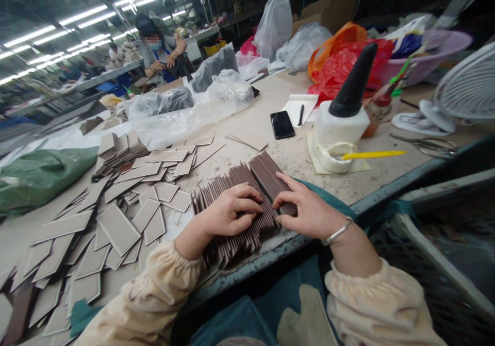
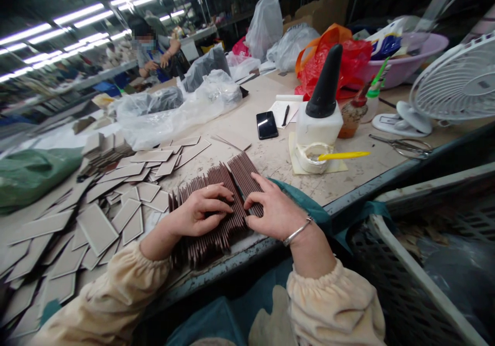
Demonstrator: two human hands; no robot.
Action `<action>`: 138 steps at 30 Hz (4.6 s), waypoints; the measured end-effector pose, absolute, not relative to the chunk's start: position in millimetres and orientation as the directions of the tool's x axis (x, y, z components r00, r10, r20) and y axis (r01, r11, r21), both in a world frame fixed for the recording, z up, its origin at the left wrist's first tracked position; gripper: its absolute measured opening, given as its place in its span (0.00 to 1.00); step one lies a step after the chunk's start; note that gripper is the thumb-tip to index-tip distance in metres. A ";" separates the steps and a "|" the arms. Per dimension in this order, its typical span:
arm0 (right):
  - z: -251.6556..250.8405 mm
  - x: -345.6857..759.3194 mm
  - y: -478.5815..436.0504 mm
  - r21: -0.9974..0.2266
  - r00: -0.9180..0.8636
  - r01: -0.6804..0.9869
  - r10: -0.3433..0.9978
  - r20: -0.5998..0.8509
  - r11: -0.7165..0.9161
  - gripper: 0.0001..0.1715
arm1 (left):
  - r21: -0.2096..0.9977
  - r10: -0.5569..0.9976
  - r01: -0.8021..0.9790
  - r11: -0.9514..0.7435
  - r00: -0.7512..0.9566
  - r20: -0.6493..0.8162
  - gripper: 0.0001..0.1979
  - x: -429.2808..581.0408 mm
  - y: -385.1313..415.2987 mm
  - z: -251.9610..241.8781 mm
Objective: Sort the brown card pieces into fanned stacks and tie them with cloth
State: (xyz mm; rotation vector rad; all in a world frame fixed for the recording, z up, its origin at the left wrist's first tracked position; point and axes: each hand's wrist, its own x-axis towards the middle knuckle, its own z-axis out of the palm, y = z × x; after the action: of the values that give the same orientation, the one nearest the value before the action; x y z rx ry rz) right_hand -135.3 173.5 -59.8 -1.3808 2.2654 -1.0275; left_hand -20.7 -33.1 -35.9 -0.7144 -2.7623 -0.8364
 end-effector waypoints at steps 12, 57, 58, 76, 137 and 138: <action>-60.4 -135.4 171.7 -0.688 -0.494 -0.659 -0.865 0.091 0.304 0.09 | 0.396 0.466 0.545 0.739 -0.838 0.283 0.15 -19.8 -34.8 -45.7; -52.5 -118.9 163.8 -0.588 -0.447 -0.741 -0.892 0.069 0.325 0.15 | 0.473 0.453 0.532 0.702 -0.847 0.279 0.15 -21.0 -39.8 -51.1; -52.8 -118.4 163.4 -0.585 -0.452 -0.741 -0.889 0.071 0.330 0.15 | 0.473 0.453 0.534 0.700 -0.845 0.283 0.15 -21.1 -39.8 -51.4; -53.1 -113.7 160.1 -0.559 -0.477 -0.750 -0.874 0.088 0.353 0.07 | 0.528 0.443 0.506 0.682 -0.860 0.252 0.15 -21.6 -38.1 -49.6; -54.3 -112.9 160.4 -0.532 -0.401 -0.793 -0.912 0.088 0.298 0.09 | 0.341 0.449 0.478 0.810 -0.878 0.166 0.21 47.3 -32.3 -45.6; -54.4 -112.9 160.3 -0.532 -0.402 -0.792 -0.912 0.087 0.298 0.09 | 0.333 0.452 0.484 0.809 -0.875 0.171 0.21 47.1 -32.4 -45.7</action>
State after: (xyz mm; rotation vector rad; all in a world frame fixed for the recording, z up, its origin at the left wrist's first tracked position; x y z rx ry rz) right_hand -112.9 160.3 -54.4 -1.5646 2.3341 -0.7485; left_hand 47.1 -32.4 -45.7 -0.7539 -2.9080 -0.5701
